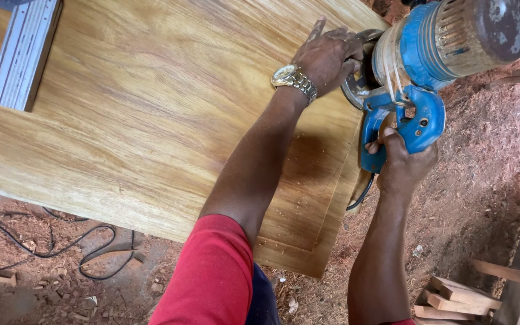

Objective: Using a wood router to shape the edge of a wooden board.

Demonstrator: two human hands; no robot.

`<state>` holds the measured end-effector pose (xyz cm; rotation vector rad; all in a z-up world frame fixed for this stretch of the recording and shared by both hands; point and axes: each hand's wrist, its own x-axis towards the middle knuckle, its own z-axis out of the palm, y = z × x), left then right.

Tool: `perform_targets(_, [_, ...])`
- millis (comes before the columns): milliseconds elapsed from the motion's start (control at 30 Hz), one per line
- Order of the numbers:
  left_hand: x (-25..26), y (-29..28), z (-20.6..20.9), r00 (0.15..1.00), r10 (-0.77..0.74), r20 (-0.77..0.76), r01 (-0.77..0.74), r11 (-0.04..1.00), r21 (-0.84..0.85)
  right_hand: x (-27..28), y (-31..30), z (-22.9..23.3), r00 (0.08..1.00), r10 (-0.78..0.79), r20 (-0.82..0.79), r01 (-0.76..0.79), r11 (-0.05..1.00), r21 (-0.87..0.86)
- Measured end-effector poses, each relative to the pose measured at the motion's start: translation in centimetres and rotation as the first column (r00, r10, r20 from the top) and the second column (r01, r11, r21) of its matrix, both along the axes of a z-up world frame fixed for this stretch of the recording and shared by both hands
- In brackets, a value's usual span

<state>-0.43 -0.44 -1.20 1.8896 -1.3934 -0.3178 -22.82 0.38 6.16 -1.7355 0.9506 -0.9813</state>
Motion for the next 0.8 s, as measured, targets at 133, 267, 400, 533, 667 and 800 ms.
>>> perform_targets(133, [-0.3,0.3,0.2,1.000,0.007,0.005,-0.007,1.000,0.023,-0.9,-0.8,-0.9,0.999,0.026,-0.034,-0.028,0.998,-0.051])
perform_targets(267, [-0.5,-0.1,-0.5,1.000,0.016,0.003,-0.016,1.000,0.000,-1.0,-0.4,-0.6,0.999,-0.013,-0.034,0.012,1.000,-0.025])
perform_targets(400, [-0.6,0.3,-0.1,1.000,0.015,0.007,-0.015,1.000,0.017,-0.8,0.0,-0.2,1.000,-0.007,-0.019,0.007,1.000,-0.012])
perform_targets(533, [-0.6,0.4,-0.1,1.000,0.008,0.007,-0.008,1.000,0.005,-1.0,-0.1,-0.4,1.000,-0.007,-0.007,0.007,1.000,-0.011])
perform_targets(667, [-0.7,0.3,-0.2,1.000,0.018,0.015,-0.018,1.000,-0.024,-1.2,-0.4,-0.7,1.000,-0.001,-0.020,0.000,1.000,-0.031])
perform_targets(800, [-0.4,1.1,1.4,0.999,-0.018,-0.029,0.019,0.999,0.050,-0.9,-0.7,-0.7,0.999,-0.009,-0.034,0.008,0.999,-0.032])
